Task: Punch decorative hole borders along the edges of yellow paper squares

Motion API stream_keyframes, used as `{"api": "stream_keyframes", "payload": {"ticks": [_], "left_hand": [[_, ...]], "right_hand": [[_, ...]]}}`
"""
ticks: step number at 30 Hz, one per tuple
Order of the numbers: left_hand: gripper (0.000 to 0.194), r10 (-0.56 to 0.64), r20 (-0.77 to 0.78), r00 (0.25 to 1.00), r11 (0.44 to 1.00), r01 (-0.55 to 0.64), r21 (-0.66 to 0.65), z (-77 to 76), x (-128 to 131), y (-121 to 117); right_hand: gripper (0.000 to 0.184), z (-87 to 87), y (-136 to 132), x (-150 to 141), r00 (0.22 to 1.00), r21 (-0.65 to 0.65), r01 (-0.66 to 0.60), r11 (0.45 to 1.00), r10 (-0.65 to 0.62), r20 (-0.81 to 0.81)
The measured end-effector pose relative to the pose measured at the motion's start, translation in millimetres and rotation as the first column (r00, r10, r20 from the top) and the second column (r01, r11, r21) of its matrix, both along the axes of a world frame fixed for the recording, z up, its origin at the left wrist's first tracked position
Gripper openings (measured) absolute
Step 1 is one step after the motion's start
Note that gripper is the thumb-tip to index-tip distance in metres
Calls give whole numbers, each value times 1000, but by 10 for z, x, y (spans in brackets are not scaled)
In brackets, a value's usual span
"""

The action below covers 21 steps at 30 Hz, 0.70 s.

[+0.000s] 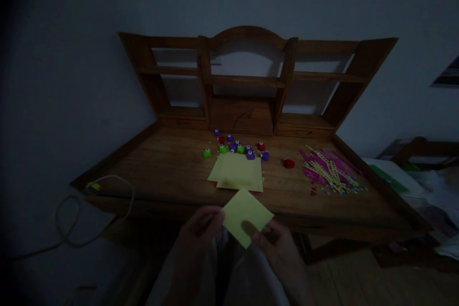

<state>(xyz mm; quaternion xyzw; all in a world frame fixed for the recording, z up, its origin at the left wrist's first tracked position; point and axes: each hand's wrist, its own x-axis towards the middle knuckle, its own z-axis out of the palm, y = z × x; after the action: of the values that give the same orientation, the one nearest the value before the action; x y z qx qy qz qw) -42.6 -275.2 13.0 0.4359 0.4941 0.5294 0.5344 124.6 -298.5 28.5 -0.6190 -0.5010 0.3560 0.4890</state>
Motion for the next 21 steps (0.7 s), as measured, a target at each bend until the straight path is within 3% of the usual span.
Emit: {"api": "stream_keyframes", "payload": {"ticks": [3,7,10,15,21], "left_hand": [[16,8,-84,996,993,2,120,24,50,-15],[14,-57,-137,989,977,83,197,65,70,-42],[14,-104,-154,983,972,133,194,79,39,-47],[14,-39,-217,975,964,94,249,114,-92,-13],[12,-163,-236,958,938,225,264,232,-137,0]], "right_hand": [[54,-21,-39,-140,985,-71,124,990,-132,-109],[44,35,-73,-123,951,-41,282,959,-285,-118],[36,102,-82,-42,957,-2,289,957,-288,-34],[36,188,-93,-17,959,22,272,962,-273,76],[35,196,-83,0,948,16,299,954,-299,109]]}}
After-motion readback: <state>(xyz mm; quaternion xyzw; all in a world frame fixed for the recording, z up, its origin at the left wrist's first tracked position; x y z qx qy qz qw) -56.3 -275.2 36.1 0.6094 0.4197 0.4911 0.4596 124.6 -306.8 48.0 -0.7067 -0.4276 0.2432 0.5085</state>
